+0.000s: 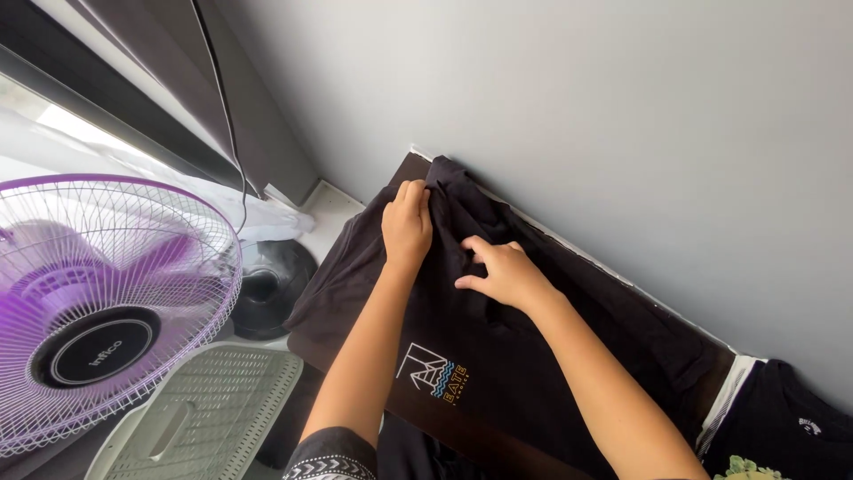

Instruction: The person takes a black t-shirt from a laundry basket, spreads it out on a dark surface, and folds it. The person then places the folded shirt onto a stack of other garments.

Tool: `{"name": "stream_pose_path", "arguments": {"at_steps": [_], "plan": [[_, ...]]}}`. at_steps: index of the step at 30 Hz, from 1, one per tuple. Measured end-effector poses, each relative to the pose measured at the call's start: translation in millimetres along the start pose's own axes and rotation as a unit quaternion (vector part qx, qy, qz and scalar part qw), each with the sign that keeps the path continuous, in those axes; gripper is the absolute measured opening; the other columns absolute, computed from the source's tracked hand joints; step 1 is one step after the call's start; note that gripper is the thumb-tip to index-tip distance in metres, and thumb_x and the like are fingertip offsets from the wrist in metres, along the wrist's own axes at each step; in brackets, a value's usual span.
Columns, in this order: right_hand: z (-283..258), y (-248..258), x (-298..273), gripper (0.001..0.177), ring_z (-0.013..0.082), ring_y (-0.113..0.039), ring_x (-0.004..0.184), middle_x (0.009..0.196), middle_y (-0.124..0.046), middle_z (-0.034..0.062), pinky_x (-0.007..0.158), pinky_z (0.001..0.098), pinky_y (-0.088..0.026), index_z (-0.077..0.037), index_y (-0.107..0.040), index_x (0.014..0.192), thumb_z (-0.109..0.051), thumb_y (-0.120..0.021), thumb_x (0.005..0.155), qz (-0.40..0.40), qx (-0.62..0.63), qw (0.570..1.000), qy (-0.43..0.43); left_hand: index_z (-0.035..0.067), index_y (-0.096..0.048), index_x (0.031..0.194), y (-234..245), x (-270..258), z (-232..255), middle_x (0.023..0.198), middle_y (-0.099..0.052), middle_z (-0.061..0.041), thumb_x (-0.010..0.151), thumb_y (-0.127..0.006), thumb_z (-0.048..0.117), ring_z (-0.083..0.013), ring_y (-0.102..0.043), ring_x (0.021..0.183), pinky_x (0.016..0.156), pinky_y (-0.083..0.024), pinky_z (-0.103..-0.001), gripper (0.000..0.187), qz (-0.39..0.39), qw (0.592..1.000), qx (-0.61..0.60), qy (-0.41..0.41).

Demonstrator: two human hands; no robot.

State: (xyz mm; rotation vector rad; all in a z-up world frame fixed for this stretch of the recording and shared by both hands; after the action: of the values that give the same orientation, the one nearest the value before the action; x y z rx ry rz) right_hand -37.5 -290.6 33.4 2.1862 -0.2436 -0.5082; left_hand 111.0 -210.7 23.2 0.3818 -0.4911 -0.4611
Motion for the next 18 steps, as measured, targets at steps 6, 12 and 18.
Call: {"name": "stream_pose_path", "arguments": {"at_steps": [6,12,18], "plan": [[0,36,-50,0.043,0.024,-0.07,0.092,0.105,-0.077,0.0073,0.085,0.0388,-0.054,-0.013,-0.066,0.118,-0.025,-0.086,0.082,0.294,0.003,0.955,0.033,0.006,-0.061,0.105,1,0,0,0.088,-0.059,-0.009,0.104,-0.056,0.009,-0.031,-0.054,0.074,0.069,-0.039,-0.041,0.006,0.04,0.999,-0.006,-0.036],[26,21,-87,0.034,0.0202,-0.072,0.095,0.108,-0.071,0.0093,0.088,0.033,-0.06,-0.007,-0.06,0.116,-0.017,-0.082,0.093,0.449,0.166,0.876,0.059,0.005,-0.061,0.104,-7,0,-3,0.087,-0.057,-0.009,0.103,-0.056,0.009,-0.0305,-0.053,0.075,0.069,-0.037,-0.04,0.006,0.018,0.999,-0.03,-0.042],[-4,36,-82,0.03,0.0222,-0.067,0.091,0.095,-0.067,0.0066,0.101,0.0443,-0.057,-0.008,-0.058,0.109,-0.014,-0.082,0.091,0.417,-0.004,0.898,0.144,0.007,-0.061,0.105,-11,2,-15,0.09,-0.058,-0.008,0.105,-0.054,0.008,-0.0282,-0.055,0.077,0.072,-0.037,-0.038,0.007,-0.023,0.997,-0.064,-0.027]]}}
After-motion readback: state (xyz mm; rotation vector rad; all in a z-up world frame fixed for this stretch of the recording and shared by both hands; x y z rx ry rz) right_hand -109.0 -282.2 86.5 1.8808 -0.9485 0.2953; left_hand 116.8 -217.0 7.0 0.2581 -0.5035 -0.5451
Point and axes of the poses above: each hand's wrist, its own x-axis towards the middle knuckle, its own y-axis out of the back of the hand, z = x × y, the point moved 10 cm from there along x, towards the middle knuckle
